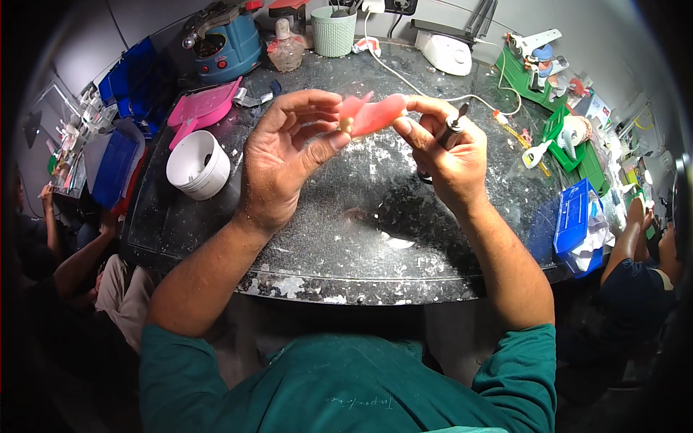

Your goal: The person grinds and shapes a denture using a rotary tool, turning and holding the prosthesis by hand to work on its inner base, outer edges, and teeth.

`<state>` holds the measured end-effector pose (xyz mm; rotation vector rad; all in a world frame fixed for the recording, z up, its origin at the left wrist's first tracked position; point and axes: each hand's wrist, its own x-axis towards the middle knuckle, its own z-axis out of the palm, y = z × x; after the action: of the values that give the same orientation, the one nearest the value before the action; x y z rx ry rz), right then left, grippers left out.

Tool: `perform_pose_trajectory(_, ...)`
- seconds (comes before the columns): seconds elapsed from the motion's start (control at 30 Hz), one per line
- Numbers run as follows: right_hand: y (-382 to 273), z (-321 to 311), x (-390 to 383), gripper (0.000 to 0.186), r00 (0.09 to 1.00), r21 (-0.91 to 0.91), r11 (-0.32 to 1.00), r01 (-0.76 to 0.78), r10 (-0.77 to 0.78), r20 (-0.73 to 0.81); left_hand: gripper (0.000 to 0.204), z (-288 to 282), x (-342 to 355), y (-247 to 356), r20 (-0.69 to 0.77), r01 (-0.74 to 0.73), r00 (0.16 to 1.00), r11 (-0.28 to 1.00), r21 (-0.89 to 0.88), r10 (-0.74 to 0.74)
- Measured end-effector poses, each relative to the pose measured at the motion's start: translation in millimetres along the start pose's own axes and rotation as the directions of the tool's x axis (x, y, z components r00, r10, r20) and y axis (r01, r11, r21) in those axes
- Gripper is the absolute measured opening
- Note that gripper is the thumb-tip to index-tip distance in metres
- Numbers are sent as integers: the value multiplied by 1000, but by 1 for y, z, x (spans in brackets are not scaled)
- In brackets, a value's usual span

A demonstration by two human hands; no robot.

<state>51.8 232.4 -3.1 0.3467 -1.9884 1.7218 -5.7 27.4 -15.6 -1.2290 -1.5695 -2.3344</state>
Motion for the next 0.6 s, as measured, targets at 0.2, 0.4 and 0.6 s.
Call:
perform_pose_trajectory(0.2, -5, 3, -2, 22, 998, 46, 997, 54, -54, 11, 33, -1, 0, 1, -47, 66, 997, 998, 9, -65)
perform_pose_trajectory(0.4, -9, 6, -4, 23, 994, 38, 994, 103, -104, 39, 33, -2, -2, 0, -63, 130, 990, 991, 11, -129)
perform_pose_trajectory(0.6, -7, 7, -3, 21, 991, 48, 990, 130, -132, 37, 33, -1, -2, 1, -52, 157, 986, 988, 4, -156)
